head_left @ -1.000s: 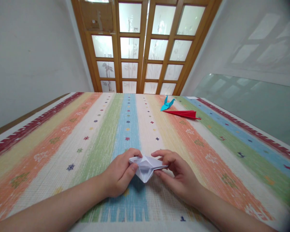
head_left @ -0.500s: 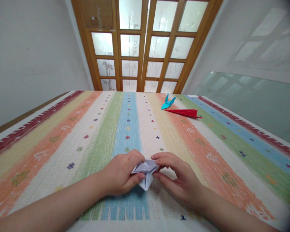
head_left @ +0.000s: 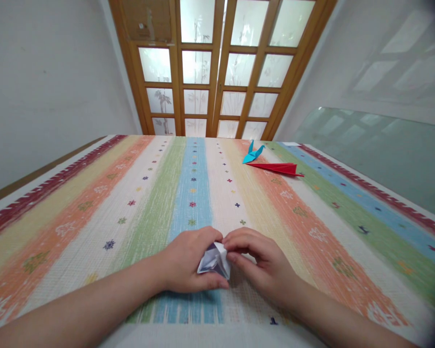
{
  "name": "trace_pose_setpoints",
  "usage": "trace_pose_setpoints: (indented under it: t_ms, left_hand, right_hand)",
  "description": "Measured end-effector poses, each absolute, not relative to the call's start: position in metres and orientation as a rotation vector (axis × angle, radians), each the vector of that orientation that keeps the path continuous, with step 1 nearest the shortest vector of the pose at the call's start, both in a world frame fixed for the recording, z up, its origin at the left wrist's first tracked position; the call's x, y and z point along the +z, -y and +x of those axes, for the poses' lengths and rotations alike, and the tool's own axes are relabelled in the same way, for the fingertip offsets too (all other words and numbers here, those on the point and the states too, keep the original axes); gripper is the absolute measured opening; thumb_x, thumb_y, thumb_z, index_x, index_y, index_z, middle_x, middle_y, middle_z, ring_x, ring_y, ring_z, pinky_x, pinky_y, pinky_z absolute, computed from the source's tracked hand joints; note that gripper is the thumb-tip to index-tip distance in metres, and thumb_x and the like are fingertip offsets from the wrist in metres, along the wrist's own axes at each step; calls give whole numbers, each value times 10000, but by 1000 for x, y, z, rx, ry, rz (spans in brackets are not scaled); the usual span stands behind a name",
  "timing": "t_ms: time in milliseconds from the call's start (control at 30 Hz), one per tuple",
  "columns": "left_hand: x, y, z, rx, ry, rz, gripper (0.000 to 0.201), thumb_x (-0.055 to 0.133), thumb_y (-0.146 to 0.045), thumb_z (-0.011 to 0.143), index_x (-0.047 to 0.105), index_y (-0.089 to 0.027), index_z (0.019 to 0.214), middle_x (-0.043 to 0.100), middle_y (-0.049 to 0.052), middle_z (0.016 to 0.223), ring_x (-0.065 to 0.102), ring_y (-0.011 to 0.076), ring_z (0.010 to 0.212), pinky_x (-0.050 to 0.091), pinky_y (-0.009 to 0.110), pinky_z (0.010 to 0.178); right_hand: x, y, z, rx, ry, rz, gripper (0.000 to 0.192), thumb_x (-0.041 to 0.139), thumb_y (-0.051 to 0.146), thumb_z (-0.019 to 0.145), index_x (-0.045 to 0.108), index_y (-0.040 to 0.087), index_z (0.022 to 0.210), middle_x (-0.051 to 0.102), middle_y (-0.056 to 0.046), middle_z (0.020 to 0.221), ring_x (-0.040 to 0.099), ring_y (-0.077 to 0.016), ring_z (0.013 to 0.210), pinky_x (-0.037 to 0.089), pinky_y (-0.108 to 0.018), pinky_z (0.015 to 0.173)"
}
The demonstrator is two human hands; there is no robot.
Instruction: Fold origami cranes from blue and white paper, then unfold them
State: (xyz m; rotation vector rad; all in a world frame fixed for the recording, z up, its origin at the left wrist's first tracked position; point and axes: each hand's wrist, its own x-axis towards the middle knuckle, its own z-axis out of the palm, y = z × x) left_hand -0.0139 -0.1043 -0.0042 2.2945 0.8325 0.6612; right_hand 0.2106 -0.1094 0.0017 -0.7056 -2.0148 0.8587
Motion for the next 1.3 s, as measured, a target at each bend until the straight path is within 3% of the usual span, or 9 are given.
trace_pose_setpoints:
  t_ms: [267,400,500,633,700,833,967,1133,1300]
  left_hand:
    - [-3,108,-10,719,-868,2191,429,627,-561,871,571,-196,1090,655,52,950,611,220,802,430,299,689]
    - [-2,108,-7,727,-856,2156,289,532,-446,958,592,-192,1081,674,58,964,622,216,846,453,312,749]
    - [-1,107,-5,752,-835,2094,309,477,-440,1000,632,-195,1107,699,60,995,634,209,882,459,320,797]
    - [-1,103,-6,780,-969,2010,362,507,-476,987,691,-172,921,679,34,792,600,179,725,444,292,695]
    - [-1,101,-6,838,-1013,2004,321,552,-444,967,693,-171,874,679,39,803,606,185,755,451,301,724]
    - [1,100,-5,1001,-956,2025,192,592,-347,939,683,-180,909,680,56,920,622,199,877,459,327,815]
    - [0,103,-6,1028,-966,2009,179,581,-346,938,653,-182,924,652,48,890,603,188,827,455,318,763]
    - [-6,105,-8,1018,-1022,1766,305,631,-450,907,546,-185,1031,572,-16,719,529,136,601,379,237,546]
    - [-7,104,-9,1015,-996,1824,338,551,-487,954,549,-183,1102,618,21,829,568,156,683,422,268,620]
  right_hand:
    - [2,109,203,932,1976,-752,239,624,152,923,734,307,1068,682,-42,1007,652,-164,870,545,-302,717]
    - [3,110,201,983,1936,-785,224,644,163,907,750,293,1056,664,-43,965,638,-158,833,539,-290,691]
    - [0,110,201,1050,1862,-825,184,669,209,906,736,273,1065,655,-45,955,634,-168,866,540,-304,722]
    - [-8,108,201,1303,1645,-913,220,724,308,880,665,243,1082,636,-38,961,629,-157,806,558,-302,684]
    - [-11,107,201,1430,1541,-931,276,747,340,858,613,232,1074,621,-23,921,619,-146,757,555,-285,637]
    - [-13,103,198,1586,1444,-887,354,796,374,806,543,223,1003,627,-3,863,631,-146,763,548,-281,658]
    - [-14,101,197,1725,1369,-812,379,819,385,780,544,221,984,656,-4,862,652,-143,747,545,-278,650]
    - [-16,99,200,1764,1334,-777,317,826,350,778,628,206,979,706,-24,892,683,-150,778,565,-301,715]
    - [-14,98,201,1738,1318,-766,329,831,329,774,689,207,1044,730,-37,909,697,-157,788,570,-316,738]
